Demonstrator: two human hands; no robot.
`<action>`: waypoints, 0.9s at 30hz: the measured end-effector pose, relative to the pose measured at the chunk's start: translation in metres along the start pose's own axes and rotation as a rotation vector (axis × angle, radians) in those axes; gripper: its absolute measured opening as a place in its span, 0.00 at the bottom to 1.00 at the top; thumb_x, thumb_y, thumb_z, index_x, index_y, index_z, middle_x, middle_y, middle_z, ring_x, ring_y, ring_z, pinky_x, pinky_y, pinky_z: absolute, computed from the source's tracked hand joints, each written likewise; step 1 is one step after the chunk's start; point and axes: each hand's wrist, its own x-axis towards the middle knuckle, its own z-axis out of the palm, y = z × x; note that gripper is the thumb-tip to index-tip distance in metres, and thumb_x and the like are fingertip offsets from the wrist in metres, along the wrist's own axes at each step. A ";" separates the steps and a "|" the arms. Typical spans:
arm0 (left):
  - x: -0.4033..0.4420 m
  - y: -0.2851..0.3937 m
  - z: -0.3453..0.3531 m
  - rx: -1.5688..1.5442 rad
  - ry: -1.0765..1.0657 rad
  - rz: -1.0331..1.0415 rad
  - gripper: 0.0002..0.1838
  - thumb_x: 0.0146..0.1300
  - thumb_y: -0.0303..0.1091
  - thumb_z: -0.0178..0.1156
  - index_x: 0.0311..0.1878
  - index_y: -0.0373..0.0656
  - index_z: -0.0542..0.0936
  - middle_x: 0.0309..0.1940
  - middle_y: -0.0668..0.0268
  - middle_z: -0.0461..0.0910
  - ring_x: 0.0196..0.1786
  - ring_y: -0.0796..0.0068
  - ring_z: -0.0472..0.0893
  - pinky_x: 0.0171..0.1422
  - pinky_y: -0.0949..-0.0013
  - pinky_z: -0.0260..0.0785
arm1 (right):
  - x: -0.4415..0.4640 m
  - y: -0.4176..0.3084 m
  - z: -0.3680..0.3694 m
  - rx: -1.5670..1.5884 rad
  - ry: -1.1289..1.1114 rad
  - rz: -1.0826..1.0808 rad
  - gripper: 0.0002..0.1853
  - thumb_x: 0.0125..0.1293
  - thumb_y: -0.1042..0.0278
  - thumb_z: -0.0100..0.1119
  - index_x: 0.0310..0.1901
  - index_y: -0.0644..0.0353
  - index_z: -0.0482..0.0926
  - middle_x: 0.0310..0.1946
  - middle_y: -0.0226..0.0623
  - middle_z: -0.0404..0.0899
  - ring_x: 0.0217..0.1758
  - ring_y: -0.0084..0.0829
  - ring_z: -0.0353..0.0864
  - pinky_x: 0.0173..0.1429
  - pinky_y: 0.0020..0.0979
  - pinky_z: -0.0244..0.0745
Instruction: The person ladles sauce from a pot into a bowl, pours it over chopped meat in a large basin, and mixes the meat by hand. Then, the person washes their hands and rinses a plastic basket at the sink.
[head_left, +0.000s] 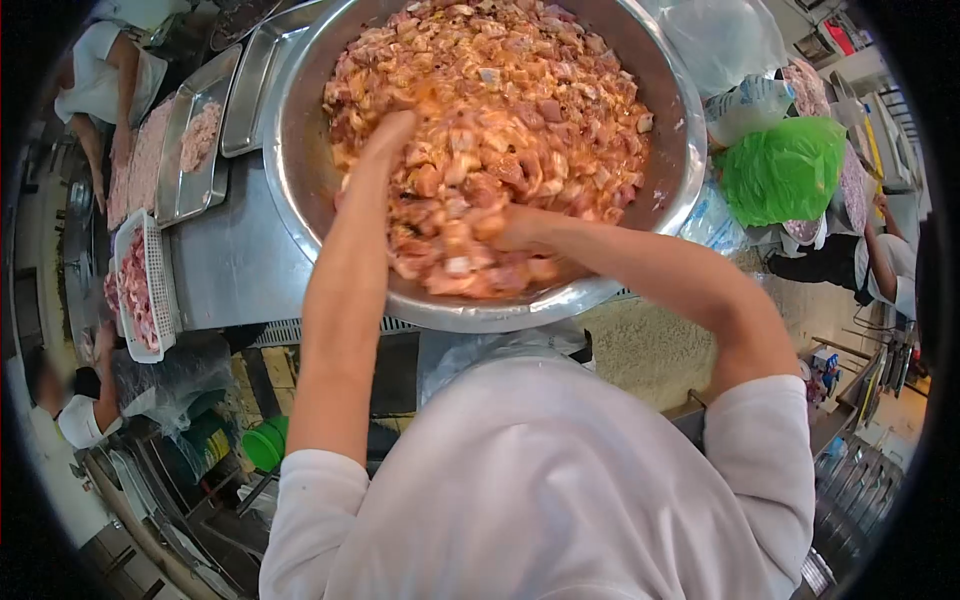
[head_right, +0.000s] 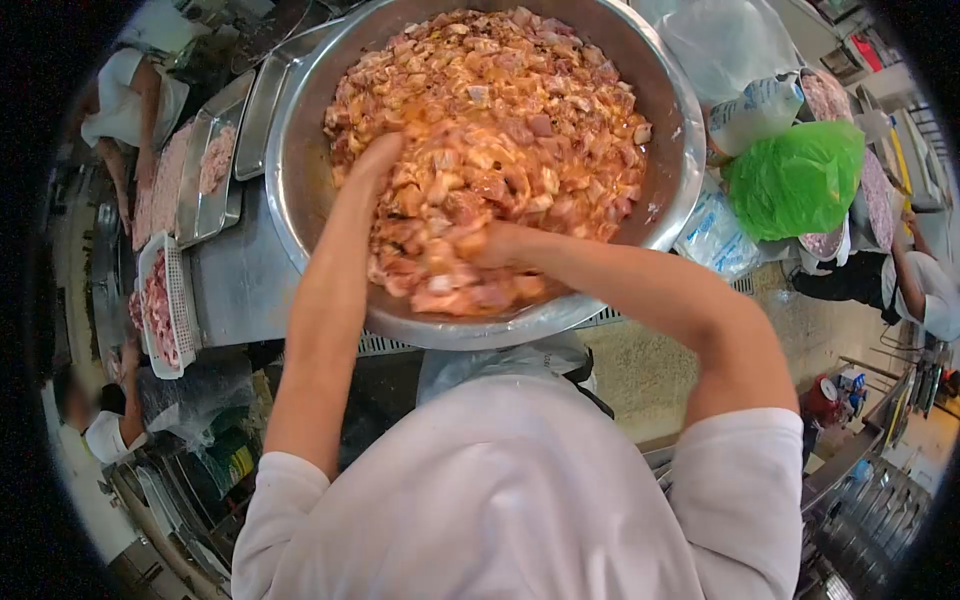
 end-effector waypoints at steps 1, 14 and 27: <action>-0.031 0.029 0.018 -0.056 0.068 -0.007 0.23 0.67 0.39 0.49 0.59 0.32 0.73 0.57 0.49 0.74 0.59 0.58 0.73 0.64 0.53 0.62 | 0.008 -0.022 0.001 -0.061 0.048 -0.025 0.22 0.62 0.50 0.60 0.52 0.57 0.80 0.46 0.44 0.83 0.47 0.38 0.81 0.51 0.37 0.77; -0.024 -0.028 -0.015 -0.944 0.859 -0.180 0.30 0.65 0.51 0.53 0.58 0.33 0.77 0.60 0.47 0.75 0.53 0.50 0.81 0.59 0.52 0.73 | 0.089 0.052 -0.295 -0.158 0.918 -0.523 0.26 0.65 0.51 0.62 0.62 0.55 0.77 0.59 0.41 0.79 0.58 0.40 0.81 0.59 0.43 0.75; -0.019 0.131 0.009 -0.753 0.041 0.121 0.26 0.68 0.50 0.52 0.61 0.42 0.74 0.54 0.60 0.80 0.53 0.63 0.78 0.60 0.55 0.70 | 0.099 -0.036 -0.209 0.527 0.695 -0.306 0.15 0.66 0.59 0.61 0.49 0.58 0.80 0.42 0.37 0.82 0.44 0.32 0.81 0.44 0.35 0.77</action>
